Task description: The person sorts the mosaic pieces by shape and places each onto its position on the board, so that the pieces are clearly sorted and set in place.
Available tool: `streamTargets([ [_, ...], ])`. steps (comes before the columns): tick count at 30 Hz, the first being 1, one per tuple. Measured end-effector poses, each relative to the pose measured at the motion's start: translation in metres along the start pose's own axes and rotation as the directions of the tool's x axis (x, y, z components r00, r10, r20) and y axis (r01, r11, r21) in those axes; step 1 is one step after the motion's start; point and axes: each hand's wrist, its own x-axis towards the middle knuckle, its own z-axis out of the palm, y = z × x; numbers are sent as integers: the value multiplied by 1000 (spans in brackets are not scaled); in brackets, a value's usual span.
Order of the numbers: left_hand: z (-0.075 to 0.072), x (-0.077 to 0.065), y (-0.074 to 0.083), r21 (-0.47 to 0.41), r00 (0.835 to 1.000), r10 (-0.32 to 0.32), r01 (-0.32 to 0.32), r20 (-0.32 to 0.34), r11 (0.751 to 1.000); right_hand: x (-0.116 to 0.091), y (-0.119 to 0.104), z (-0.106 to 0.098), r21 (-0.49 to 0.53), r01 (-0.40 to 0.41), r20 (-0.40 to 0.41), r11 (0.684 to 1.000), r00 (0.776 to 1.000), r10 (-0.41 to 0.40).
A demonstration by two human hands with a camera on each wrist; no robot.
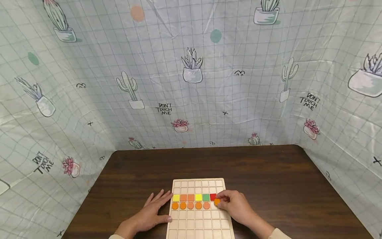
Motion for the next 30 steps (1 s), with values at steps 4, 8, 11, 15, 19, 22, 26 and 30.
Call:
streamTargets([
  [4,1,0,1,15,1000,-12,12,-13,1000,2,-2,7,-42,0,-19,999,1000,-1],
  [8,-1,0,3,6,1000,-16,16,-2,1000,2,-2,10,-61,-8,-28,998,1000,7],
  [11,-2,0,5,2,1000,-12,12,8,1000,2,-3,11,-57,-10,-18,998,1000,9],
  [15,0,1,1,21,1000,-28,28,-3,999,2,-5,12,-65,-8,-11,998,1000,7],
  [19,2,2,-4,28,999,-35,35,-15,999,1,-6,14,-93,-3,-24,996,1000,1],
  [22,2,2,-5,28,999,-36,36,-16,999,1,-6,15,-102,-3,-27,995,1000,1],
  [26,2,3,-4,24,999,-36,36,-16,999,0,-6,16,-106,-12,-36,994,999,8],
  [30,2,2,-4,20,999,-30,31,-17,999,0,-6,16,-98,-21,-45,995,999,17],
])
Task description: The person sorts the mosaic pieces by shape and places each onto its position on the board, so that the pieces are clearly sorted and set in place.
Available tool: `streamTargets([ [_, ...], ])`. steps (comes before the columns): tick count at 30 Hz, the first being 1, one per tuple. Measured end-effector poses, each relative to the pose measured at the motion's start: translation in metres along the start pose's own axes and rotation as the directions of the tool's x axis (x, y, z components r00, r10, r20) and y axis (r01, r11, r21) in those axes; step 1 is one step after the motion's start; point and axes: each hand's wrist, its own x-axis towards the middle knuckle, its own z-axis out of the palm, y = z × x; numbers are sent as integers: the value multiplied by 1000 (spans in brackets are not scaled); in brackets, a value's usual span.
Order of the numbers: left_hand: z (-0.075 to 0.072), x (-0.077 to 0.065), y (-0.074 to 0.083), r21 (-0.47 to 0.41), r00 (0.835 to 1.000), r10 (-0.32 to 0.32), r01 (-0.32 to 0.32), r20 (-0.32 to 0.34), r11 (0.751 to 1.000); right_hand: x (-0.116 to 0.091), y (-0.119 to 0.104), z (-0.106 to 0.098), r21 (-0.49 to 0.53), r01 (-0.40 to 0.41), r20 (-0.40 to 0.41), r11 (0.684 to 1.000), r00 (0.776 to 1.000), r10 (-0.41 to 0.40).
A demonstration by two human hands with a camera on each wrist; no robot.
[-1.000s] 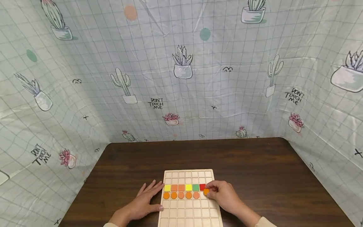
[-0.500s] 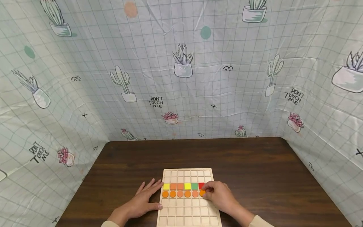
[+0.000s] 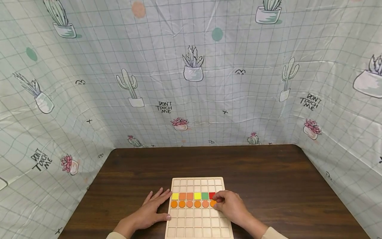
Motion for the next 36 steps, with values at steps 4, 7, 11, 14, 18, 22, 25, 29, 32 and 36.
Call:
streamTargets([
  [4,-1,-2,4,2,1000,5,-5,4,1000,0,1,0,1,-1,-1,1000,1000,1],
  [7,-4,-3,10,-3,1000,12,-12,13,1000,0,1,0,15,-9,-5,1000,1000,9],
  [11,-8,-4,19,9,1000,2,-2,23,1000,-1,0,-2,43,-50,-17,998,999,51],
  [14,-9,-5,24,28,999,-14,13,30,1000,-1,1,-4,62,-89,-19,994,996,91],
  [18,-11,-4,26,44,998,-21,19,53,999,-1,3,-7,86,-128,-22,988,991,131],
  [22,-13,-1,26,76,996,-37,31,85,997,-1,5,-9,108,-152,-38,983,987,157],
  [25,-14,0,26,119,994,-52,40,98,992,-1,5,-10,100,-166,-61,981,983,173],
  [29,-16,0,26,184,993,-63,44,102,982,-1,7,-16,49,-168,-102,985,980,172],
  [32,-18,0,28,213,993,-73,50,98,976,0,10,-26,-1,-168,-129,986,978,166],
  [36,-22,-1,31,227,991,-98,75,95,971,1,13,-41,-51,-171,-156,984,974,162],
])
